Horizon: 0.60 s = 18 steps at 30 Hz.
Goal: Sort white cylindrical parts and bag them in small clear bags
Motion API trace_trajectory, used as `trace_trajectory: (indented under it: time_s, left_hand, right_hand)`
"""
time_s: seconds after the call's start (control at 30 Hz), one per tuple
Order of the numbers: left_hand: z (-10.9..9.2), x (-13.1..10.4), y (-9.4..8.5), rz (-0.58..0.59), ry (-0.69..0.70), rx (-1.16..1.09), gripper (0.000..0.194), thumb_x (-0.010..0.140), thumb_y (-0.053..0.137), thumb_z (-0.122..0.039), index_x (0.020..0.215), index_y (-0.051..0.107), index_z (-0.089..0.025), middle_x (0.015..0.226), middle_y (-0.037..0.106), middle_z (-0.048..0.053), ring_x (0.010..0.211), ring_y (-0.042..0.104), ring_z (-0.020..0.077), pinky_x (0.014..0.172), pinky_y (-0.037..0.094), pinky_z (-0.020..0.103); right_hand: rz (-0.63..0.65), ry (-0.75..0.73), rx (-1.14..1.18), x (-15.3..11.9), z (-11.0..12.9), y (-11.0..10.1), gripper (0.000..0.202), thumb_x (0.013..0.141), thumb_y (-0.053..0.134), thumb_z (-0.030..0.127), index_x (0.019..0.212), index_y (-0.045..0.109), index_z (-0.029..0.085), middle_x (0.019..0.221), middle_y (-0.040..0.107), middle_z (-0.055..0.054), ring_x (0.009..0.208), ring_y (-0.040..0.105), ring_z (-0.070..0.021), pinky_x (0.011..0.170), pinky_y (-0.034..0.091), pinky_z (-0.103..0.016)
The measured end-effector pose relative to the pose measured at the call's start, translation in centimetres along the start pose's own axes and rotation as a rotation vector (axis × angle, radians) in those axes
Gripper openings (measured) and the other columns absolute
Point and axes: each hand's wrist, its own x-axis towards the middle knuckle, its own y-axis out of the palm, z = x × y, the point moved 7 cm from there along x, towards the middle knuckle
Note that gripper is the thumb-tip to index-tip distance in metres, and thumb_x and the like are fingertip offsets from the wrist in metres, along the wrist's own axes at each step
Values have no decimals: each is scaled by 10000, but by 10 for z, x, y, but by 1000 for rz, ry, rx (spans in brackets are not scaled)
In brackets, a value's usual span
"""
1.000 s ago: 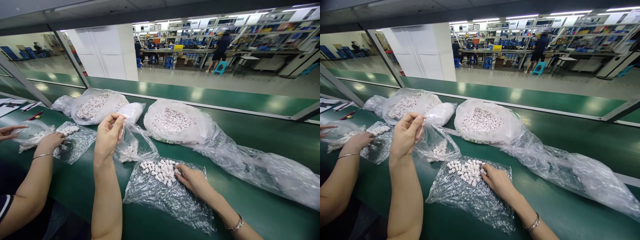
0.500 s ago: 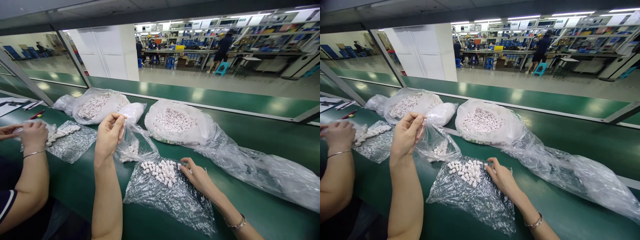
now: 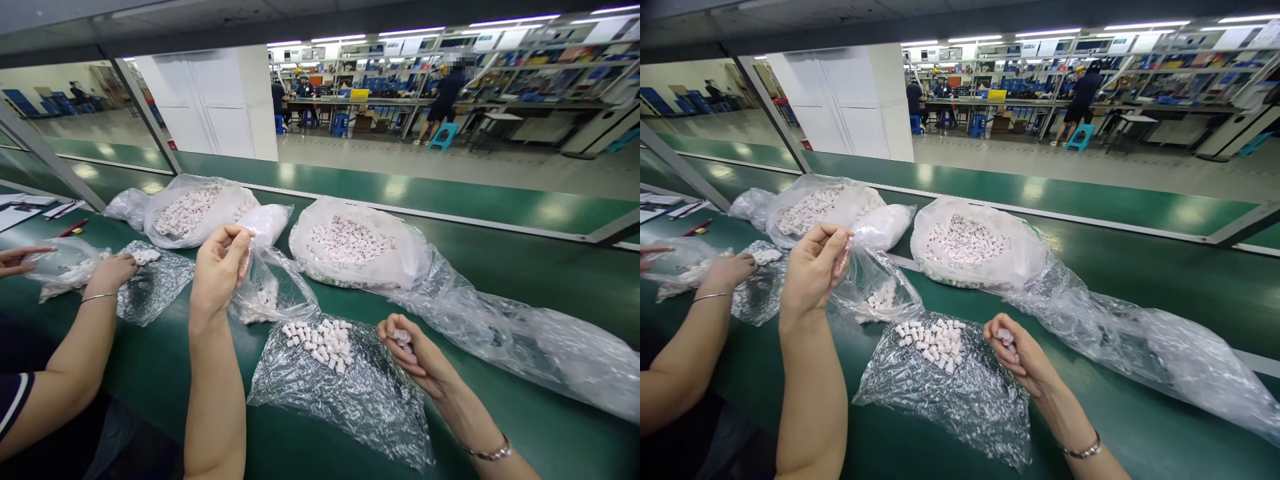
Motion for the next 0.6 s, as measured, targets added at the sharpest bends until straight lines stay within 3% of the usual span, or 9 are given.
trace_trajectory:
  time_s: [0.1,0.2,0.33,0.43,0.6]
  left_hand:
    - [0,0,-1,-11,-1,-3,145,878,636,-342,851,615,-201,503,418,-72,342,308,48,299,215,188]
    - [1,0,-2,-10,4,-6,145,879,633,-344,857,613,-202,501,407,-73,344,303,49,298,211,184]
    - [0,0,-2,-7,0,-9,142,878,634,-344,862,614,-205,492,406,-73,347,302,53,296,209,182]
    - [-1,0,-2,-11,-10,-9,140,877,639,-339,854,619,-203,490,416,-72,345,305,52,297,220,182]
    - [-1,-1,-2,-10,-16,-15,149,875,640,-351,848,619,-206,468,411,-74,341,295,54,290,215,179]
  right_hand:
    - [23,-7,-338,0,-8,13,424,967,428,550,729,481,203,691,504,22,433,251,-56,388,214,-210]
    - [-25,-128,-812,-1,-15,24,304,966,456,514,899,535,228,771,573,-3,556,473,-124,500,318,-248]
    - [-1,-217,-1175,-1,-32,36,302,952,500,477,1128,495,232,803,612,-13,531,530,-160,510,304,-273]
    - [0,-208,-1200,-1,-32,37,319,954,488,484,1135,517,223,815,621,-24,536,545,-172,502,306,-274]
    - [3,-94,-888,-8,-3,35,311,966,441,534,1058,586,275,819,599,6,635,552,-162,591,389,-275]
